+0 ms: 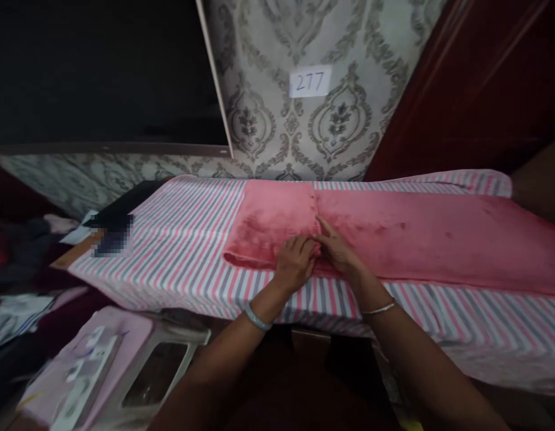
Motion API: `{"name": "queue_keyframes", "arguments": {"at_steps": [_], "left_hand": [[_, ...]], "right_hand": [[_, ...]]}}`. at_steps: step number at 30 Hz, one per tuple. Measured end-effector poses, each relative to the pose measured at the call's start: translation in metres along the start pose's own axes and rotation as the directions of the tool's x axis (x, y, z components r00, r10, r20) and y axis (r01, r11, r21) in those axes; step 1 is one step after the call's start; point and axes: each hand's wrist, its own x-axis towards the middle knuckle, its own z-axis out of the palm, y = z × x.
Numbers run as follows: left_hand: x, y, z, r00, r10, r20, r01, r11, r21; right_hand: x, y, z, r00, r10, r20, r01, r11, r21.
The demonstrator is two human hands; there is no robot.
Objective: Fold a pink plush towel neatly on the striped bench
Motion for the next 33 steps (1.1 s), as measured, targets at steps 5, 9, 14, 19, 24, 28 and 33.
{"name": "queue_keyframes", "arguments": {"at_steps": [5,9,14,19,24,28,33], "left_hand": [[-0.022,0.007,-0.013,0.992,0.095,-0.077,-0.096,0.995,-0.002],[-0.028,-0.001,-0.018,0.993,0.041,0.109,-0.038,0.999,-0.023],[-0.023,-0.048,-0.038,0.906,-0.403,0.13,0.409,0.912,-0.022],[-0.055,-0.083,-0.068,0.821,-0.538,0.191,0.54,0.841,0.046],[-0.073,-0.089,-0.082,0.828,-0.469,0.309,0.478,0.877,0.049],[-0.072,-0.092,-0.104,0.864,-0.37,0.341,0.424,0.9,-0.098],[-0.055,-0.086,-0.143,0.834,-0.513,0.202,0.551,0.758,-0.348]], "right_hand": [[0.013,-0.019,0.011,0.992,-0.124,0.027,0.122,0.99,0.066],[0.024,-0.037,0.023,0.991,-0.126,0.048,0.121,0.989,0.087],[0.024,-0.037,0.015,0.986,-0.164,-0.021,0.165,0.985,0.058],[0.007,0.001,-0.004,0.988,-0.135,-0.075,0.122,0.98,-0.157],[0.002,0.021,-0.003,0.991,-0.115,-0.071,0.091,0.956,-0.277],[0.004,0.017,0.0,0.983,-0.173,-0.061,0.148,0.943,-0.297],[0.005,0.022,0.002,0.973,-0.232,-0.012,0.223,0.948,-0.228]]}}
